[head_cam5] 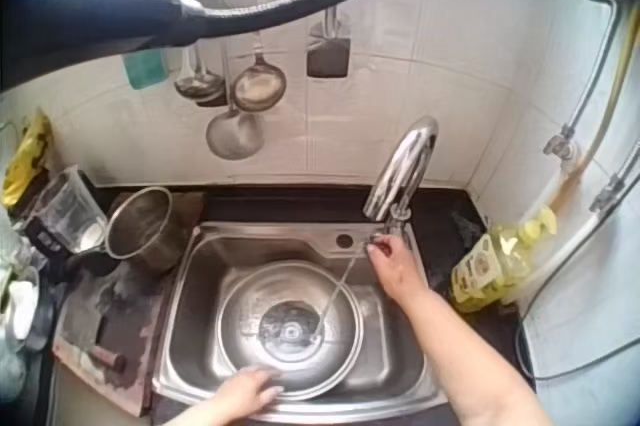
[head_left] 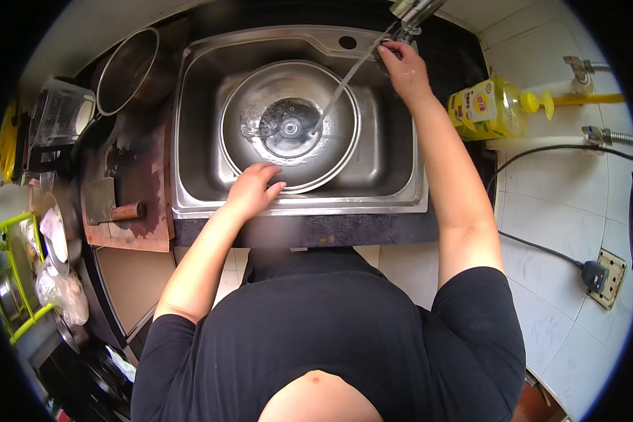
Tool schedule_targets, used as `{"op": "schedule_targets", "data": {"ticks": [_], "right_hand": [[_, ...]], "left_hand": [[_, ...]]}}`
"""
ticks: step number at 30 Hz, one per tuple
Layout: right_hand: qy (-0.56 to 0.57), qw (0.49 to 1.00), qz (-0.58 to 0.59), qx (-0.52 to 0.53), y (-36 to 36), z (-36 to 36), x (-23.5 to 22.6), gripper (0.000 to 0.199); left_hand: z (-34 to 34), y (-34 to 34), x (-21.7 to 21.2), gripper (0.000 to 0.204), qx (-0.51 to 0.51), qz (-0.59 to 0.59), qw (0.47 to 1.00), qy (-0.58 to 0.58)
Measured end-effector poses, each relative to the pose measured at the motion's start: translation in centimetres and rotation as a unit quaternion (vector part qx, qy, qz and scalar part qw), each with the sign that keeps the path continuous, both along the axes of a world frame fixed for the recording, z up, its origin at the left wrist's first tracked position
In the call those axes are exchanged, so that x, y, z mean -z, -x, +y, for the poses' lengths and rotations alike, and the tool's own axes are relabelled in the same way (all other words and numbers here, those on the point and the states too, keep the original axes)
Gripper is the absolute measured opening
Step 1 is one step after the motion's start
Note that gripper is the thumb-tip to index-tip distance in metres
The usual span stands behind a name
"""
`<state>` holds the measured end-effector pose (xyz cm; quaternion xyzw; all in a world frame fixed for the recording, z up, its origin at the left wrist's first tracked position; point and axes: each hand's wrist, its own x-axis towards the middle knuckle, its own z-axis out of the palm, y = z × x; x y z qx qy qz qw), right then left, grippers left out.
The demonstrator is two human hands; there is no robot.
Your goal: The person removes corn kernels from cobs by hand, placing the kernels into a bowl and discarding the cobs. Then the person walks to the kitchen, washes hands, and wipes the countertop with a cloth.
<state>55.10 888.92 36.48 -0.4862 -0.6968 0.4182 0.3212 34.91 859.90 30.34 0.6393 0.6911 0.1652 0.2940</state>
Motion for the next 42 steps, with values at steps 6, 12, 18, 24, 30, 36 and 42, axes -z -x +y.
{"op": "schedule_targets", "data": {"ticks": [6, 12, 18, 24, 30, 36, 42], "right_hand": [[-0.013, 0.995, -0.007, -0.1, 0.2, -8.4, 5.8, 0.036], [-0.44, 0.896, -0.03, 0.041, -8.1, -8.5, -6.3, 0.022], [-0.438, 0.864, -0.071, 0.239, -17.6, -0.6, -13.6, 0.02], [0.059, 0.987, 0.132, 0.071, -21.1, 4.7, -13.5, 0.039], [0.011, 0.988, 0.081, 0.135, -20.0, 4.2, -12.5, 0.037], [-0.033, 0.982, 0.125, 0.138, -20.0, 4.4, -11.3, 0.035], [0.11, 0.955, 0.207, 0.182, -19.7, 3.9, -13.0, 0.031]], "left_hand": [[5.1, -5.9, -0.4, 0.036, -0.101, -0.38, 0.919, 0.024], [10.6, -11.2, -5.8, 0.032, -0.142, -0.561, 0.805, 0.132], [18.7, -22.2, -13.9, 0.041, -0.028, -0.757, 0.62, 0.202], [23.5, -29.2, -17.5, 0.043, -0.026, -0.845, 0.486, 0.221], [25.4, -30.0, -15.3, 0.045, -0.089, -0.895, 0.374, 0.225], [25.9, -30.1, -14.2, 0.045, -0.064, -0.918, 0.323, 0.221], [25.8, -30.3, -13.9, 0.047, -0.082, -0.894, 0.38, 0.223]]}}
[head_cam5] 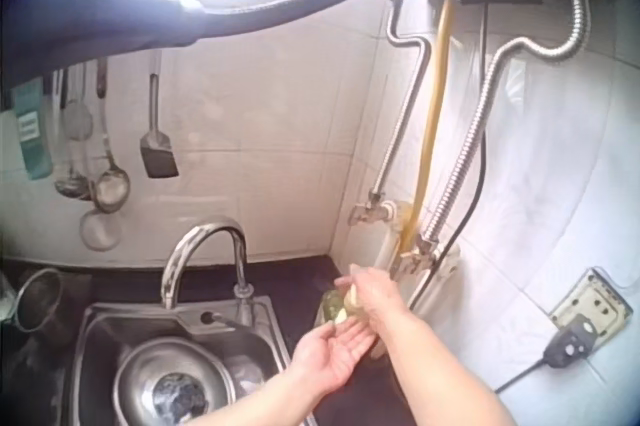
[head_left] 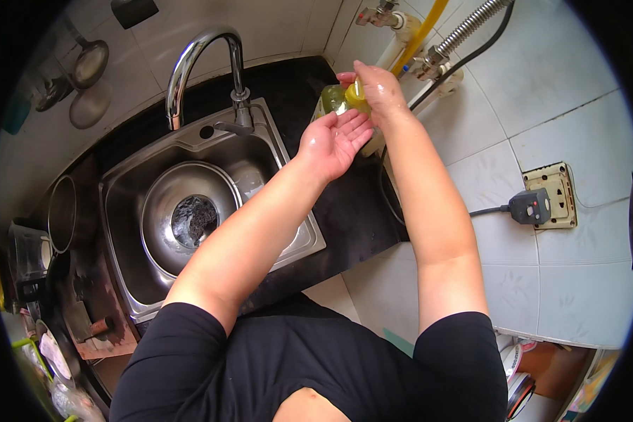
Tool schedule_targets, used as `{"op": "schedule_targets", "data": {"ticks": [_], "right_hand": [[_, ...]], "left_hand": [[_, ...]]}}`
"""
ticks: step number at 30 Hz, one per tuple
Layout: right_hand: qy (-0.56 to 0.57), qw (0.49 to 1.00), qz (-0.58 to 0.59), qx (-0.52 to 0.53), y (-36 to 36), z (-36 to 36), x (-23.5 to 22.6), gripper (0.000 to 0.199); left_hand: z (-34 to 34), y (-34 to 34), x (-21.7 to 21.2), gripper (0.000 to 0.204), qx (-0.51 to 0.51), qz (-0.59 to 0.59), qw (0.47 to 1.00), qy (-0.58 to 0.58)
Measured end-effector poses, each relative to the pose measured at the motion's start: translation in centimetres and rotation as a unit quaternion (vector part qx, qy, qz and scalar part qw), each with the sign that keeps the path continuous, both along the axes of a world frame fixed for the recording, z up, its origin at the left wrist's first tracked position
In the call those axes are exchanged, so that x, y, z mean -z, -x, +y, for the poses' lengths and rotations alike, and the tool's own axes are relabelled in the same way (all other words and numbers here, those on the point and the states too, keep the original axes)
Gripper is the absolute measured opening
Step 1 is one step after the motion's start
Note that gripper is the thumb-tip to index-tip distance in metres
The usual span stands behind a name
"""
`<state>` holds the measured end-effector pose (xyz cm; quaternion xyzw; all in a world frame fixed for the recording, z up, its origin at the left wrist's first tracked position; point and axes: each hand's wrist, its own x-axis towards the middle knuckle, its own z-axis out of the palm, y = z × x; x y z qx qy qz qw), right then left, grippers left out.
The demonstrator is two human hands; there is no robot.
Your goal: The person removes corn kernels from cobs by hand, placing the kernels into a bowl and discarding the cobs. Then the person walks to the kitchen, washes hands, and wipes the countertop with a cloth.
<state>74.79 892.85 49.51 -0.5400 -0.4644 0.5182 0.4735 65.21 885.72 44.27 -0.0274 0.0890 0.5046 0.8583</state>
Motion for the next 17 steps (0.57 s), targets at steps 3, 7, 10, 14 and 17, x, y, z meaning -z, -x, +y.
{"op": "schedule_targets", "data": {"ticks": [3, 7, 10, 14, 17], "right_hand": [[-0.024, 0.999, -0.014, -0.017, -0.3, -0.2, -0.2, 0.031], [-0.097, 0.992, -0.081, -0.028, -0.1, 0.8, 1.5, 0.035], [-0.134, 0.985, -0.104, -0.014, -0.2, 1.4, 2.4, 0.038], [-0.186, 0.962, -0.202, 0.002, 0.2, 0.9, 1.6, 0.038], [-0.197, 0.944, -0.265, -0.006, 1.2, 2.4, 2.5, 0.035]], "left_hand": [[0.0, 0.0, -0.4, 0.045, -0.008, 0.005, 1.0, 0.003], [0.4, 0.8, 0.0, 0.045, -0.007, 0.001, 1.0, -0.01], [0.2, 1.2, -0.2, 0.046, -0.004, -0.006, 1.0, -0.012], [-0.5, 4.0, 1.3, 0.042, 0.0, -0.08, 0.997, 0.022], [-1.1, 8.4, 11.0, 0.037, 0.123, -0.304, 0.924, -0.195]]}}
